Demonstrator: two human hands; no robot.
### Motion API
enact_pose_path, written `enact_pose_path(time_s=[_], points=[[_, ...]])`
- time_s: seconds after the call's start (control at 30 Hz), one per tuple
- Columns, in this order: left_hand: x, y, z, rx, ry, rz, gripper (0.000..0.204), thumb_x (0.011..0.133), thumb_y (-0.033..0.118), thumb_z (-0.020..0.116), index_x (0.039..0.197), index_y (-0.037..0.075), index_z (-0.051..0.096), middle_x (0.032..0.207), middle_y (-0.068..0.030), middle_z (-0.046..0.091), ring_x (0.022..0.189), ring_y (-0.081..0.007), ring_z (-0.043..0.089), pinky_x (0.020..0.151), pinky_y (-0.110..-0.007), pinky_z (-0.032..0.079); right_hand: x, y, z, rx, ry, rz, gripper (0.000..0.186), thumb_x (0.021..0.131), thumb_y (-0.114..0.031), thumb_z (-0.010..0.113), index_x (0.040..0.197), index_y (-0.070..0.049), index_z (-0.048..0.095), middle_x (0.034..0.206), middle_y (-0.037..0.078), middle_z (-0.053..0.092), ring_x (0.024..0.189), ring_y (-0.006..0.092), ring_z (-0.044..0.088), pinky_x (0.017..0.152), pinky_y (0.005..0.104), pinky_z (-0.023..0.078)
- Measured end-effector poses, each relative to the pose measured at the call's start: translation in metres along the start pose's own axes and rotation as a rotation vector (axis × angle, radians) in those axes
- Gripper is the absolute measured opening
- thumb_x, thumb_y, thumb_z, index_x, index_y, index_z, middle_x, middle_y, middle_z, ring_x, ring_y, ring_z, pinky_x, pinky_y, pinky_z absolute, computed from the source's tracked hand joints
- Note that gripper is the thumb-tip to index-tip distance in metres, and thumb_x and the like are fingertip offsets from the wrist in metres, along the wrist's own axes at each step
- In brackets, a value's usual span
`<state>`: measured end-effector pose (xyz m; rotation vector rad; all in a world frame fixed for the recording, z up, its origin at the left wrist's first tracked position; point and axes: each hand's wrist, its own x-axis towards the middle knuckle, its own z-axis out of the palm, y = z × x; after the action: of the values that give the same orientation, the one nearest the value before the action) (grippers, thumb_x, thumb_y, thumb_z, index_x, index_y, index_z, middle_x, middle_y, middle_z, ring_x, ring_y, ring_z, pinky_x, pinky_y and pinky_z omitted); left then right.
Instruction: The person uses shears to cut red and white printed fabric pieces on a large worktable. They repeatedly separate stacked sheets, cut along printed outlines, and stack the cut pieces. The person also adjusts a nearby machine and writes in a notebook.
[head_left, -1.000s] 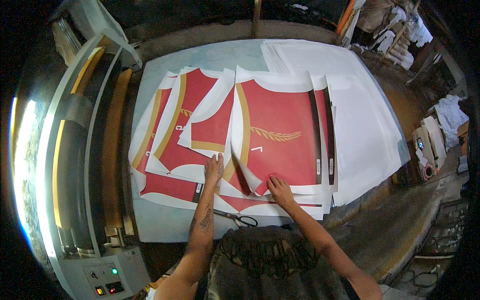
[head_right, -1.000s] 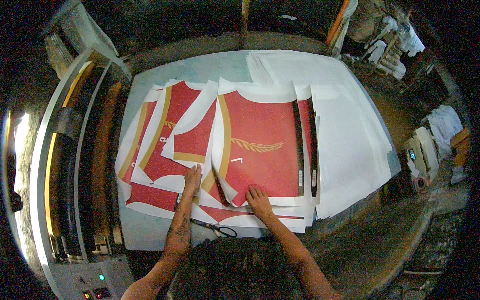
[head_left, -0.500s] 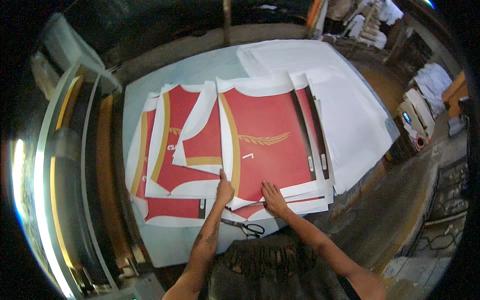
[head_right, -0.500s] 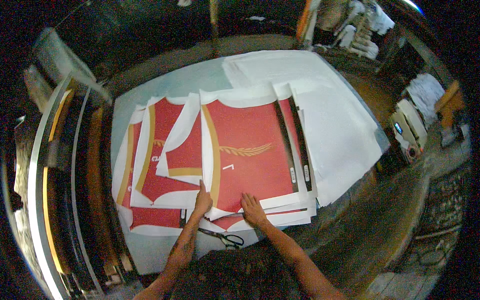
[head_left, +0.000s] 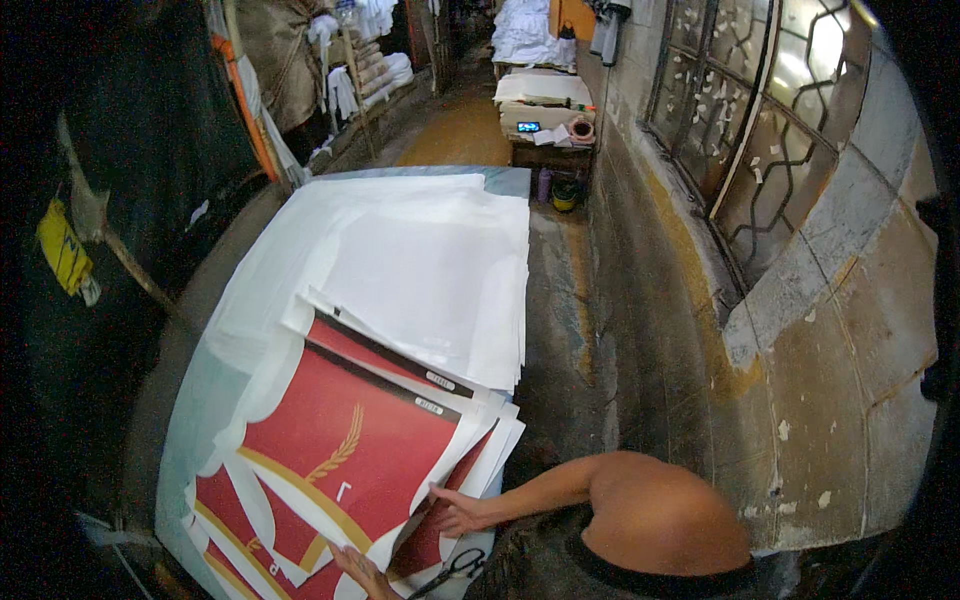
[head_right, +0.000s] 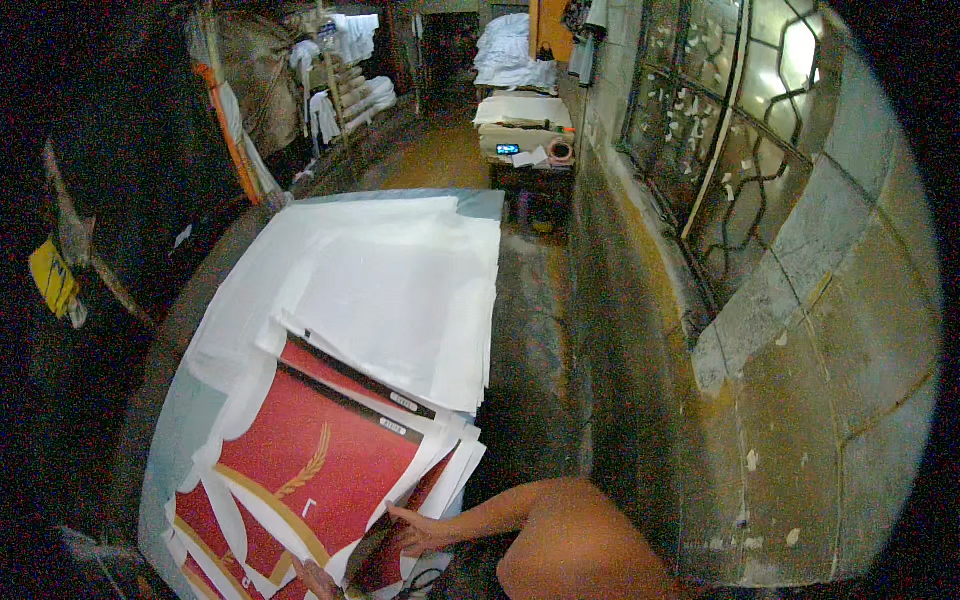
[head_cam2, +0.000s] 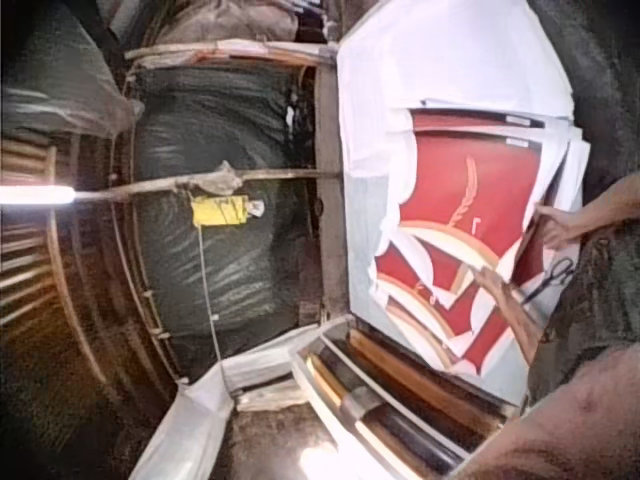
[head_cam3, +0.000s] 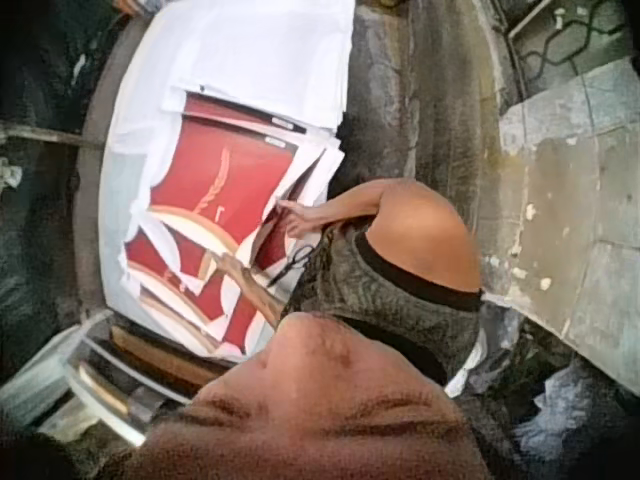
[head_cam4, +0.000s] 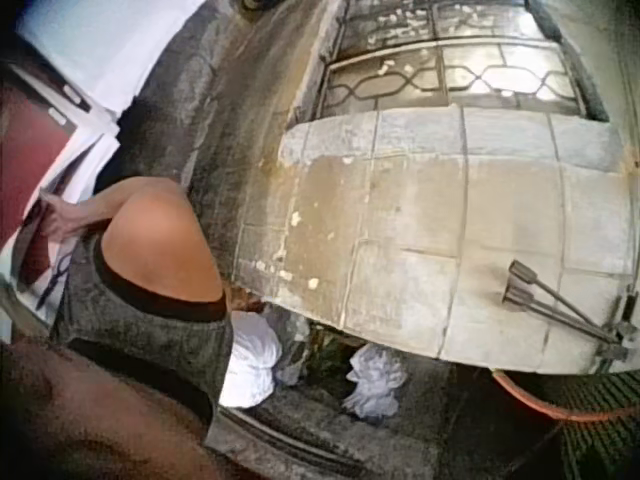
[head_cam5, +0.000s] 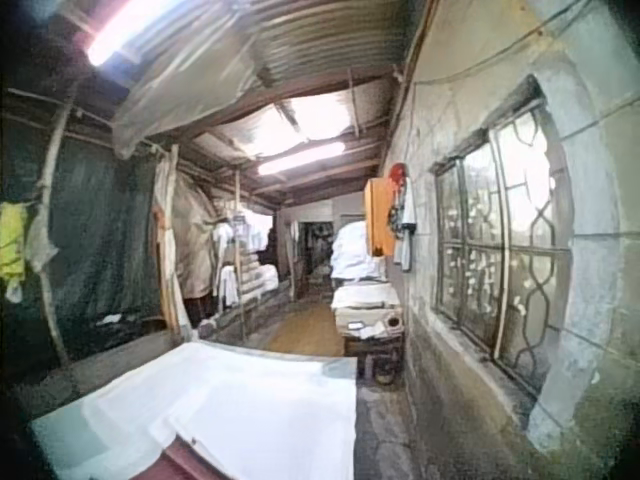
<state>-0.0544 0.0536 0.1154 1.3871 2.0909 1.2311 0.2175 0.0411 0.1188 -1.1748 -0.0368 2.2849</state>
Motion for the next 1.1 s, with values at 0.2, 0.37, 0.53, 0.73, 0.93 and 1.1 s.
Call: enact_pose_path(time_s=[0.2, 0.37, 0.53, 0.73, 0.93, 1.1], points=[[-0.075, 0.138, 0.023, -0.08, -0.145, -0.476, 0.056, 0.096, 0.017, 0.04, 0.147, 0.004, 0.023, 0.102, -0.0139, 0.056, 0.085, -0.0193, 0.055, 0.073, -0.03, 0.045, 0.041, -0.056, -0.008, -0.17, 0.409, -0.294, 0.061, 0.077, -0.03, 0.069, 0.125, 0.003, 0.05, 0.117, 0.023, 0.06, 0.111, 0.0288, 0.058, 0.089, 0.0424, 0.05], [-0.07, 0.243, 0.16, -0.394, -0.165, -0.41, 0.055, 0.096, 0.017, 0.041, 0.146, 0.002, 0.024, 0.11, -0.0158, 0.053, 0.092, -0.0227, 0.054, 0.079, -0.034, 0.045, -0.004, -0.148, -0.051, -0.894, 0.339, -0.518, 0.039, 0.084, -0.011, 0.059, 0.12, 0.004, 0.053, 0.114, 0.024, 0.061, 0.108, 0.0342, 0.06, 0.094, 0.0416, 0.045], [-0.057, 0.301, 0.258, -0.537, -0.191, -0.419, 0.054, 0.097, 0.017, 0.042, 0.145, 0.0, 0.024, 0.117, -0.0178, 0.05, 0.099, -0.0261, 0.054, 0.084, -0.037, 0.045, -0.097, -0.264, -0.101, -0.97, -0.28, -0.717, 0.05, 0.087, -0.009, 0.06, 0.132, 0.001, 0.041, 0.116, 0.018, 0.057, 0.111, 0.0258, 0.053, 0.099, 0.0377, 0.04], [-0.025, 0.33, 0.324, -0.658, -0.104, -0.457, 0.053, 0.097, 0.017, 0.043, 0.143, -0.002, 0.025, 0.126, -0.0202, 0.047, 0.107, -0.0301, 0.053, 0.091, -0.041, 0.045, -0.133, -0.374, -0.216, -0.541, -0.267, -0.689, 0.054, 0.084, -0.009, 0.067, 0.132, 0.001, 0.044, 0.121, 0.009, 0.055, 0.112, 0.0187, 0.051, 0.097, 0.0362, 0.043], [0.018, 0.264, 0.352, -0.703, 0.159, -0.488, 0.052, 0.097, 0.017, 0.044, 0.142, -0.005, 0.026, 0.135, -0.0225, 0.043, 0.115, -0.0342, 0.052, 0.098, -0.045, 0.044, -0.073, -0.4, -0.309, -0.293, 0.46, -0.769, 0.052, 0.075, -0.008, 0.077, 0.12, 0.003, 0.053, 0.108, 0.012, 0.064, 0.096, 0.0189, 0.062, 0.082, 0.0349, 0.051], [0.058, 0.219, 0.397, -0.142, 0.296, -0.211, 0.063, 0.096, 0.015, 0.047, 0.145, -0.007, 0.015, 0.147, -0.0321, 0.024, 0.132, -0.0411, 0.035, 0.111, -0.041, 0.028, -0.048, -0.401, -0.315, -0.451, 0.624, -0.769, 0.047, 0.082, -0.004, 0.069, 0.123, 0.003, 0.05, 0.115, 0.015, 0.063, 0.102, 0.0241, 0.061, 0.09, 0.0374, 0.049]])
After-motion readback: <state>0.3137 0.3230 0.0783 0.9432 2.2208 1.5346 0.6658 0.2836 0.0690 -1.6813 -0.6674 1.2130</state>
